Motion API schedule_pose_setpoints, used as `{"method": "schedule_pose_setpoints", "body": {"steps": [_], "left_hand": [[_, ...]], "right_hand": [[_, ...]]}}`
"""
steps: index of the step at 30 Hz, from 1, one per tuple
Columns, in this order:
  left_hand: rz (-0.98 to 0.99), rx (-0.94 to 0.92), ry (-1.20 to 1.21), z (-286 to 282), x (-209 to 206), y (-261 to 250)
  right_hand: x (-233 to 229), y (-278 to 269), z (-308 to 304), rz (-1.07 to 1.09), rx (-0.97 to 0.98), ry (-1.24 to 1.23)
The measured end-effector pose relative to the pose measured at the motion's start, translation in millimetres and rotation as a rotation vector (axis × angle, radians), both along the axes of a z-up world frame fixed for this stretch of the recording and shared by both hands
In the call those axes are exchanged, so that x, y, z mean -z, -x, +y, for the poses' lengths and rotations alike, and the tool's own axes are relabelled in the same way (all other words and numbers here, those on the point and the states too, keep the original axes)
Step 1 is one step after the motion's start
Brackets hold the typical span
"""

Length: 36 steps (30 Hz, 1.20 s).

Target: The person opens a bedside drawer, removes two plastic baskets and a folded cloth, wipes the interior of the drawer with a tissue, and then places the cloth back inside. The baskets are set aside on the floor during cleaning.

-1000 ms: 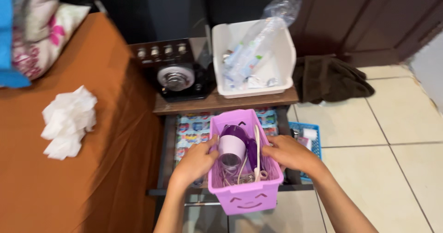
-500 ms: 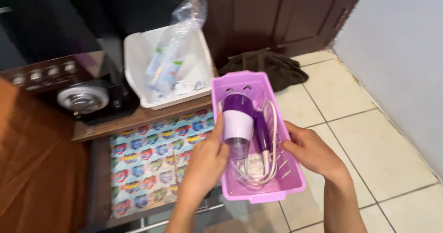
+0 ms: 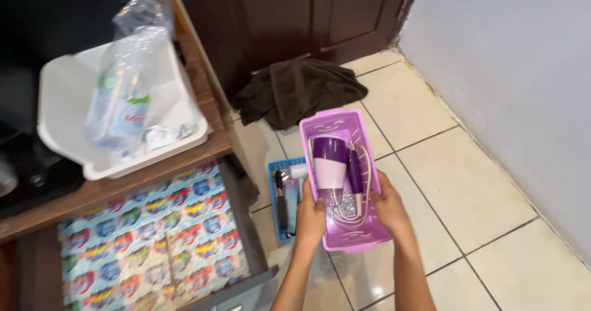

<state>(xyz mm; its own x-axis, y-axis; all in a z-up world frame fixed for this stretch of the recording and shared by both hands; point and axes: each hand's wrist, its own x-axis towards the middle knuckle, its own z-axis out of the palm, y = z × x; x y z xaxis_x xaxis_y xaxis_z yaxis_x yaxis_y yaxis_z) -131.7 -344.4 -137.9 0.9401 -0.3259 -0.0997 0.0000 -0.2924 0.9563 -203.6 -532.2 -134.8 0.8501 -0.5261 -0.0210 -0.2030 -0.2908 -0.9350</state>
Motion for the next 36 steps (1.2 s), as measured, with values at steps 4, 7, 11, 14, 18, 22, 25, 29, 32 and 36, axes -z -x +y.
{"method": "schedule_pose_setpoints", "body": {"steps": [4,7,11,14,18,22,25,29,32,36], "left_hand": [[-0.041,-0.005,0.121,-31,92,-8],[0.087,-0.008,0.137,-49,147,-8],[0.282,-0.024,0.178,-58,198,-6],[0.237,-0.023,0.201,-60,234,-4],[0.340,-0.043,0.209,-61,261,-2],[0.366,-0.037,0.154,-60,269,2],[0.338,-0.033,0.133,-61,275,5],[0.248,0.009,0.094,-59,292,10],[0.208,0.021,0.091,-60,297,14],[0.154,0.005,0.091,-62,286,18]], "right_hand": [[57,0,-4,0.135,0.259,0.077],[103,-1,-6,0.119,0.360,0.192],[162,1,-6,0.253,0.431,0.178],[192,3,-6,0.288,0.448,0.155],[220,3,-10,0.393,0.450,0.129],[241,5,-13,0.400,0.447,0.177],[249,6,-12,0.391,0.454,0.156],[258,9,-10,0.418,0.469,0.136],[262,11,-11,0.359,0.461,0.156],[261,12,-12,0.375,0.462,0.144]]}}
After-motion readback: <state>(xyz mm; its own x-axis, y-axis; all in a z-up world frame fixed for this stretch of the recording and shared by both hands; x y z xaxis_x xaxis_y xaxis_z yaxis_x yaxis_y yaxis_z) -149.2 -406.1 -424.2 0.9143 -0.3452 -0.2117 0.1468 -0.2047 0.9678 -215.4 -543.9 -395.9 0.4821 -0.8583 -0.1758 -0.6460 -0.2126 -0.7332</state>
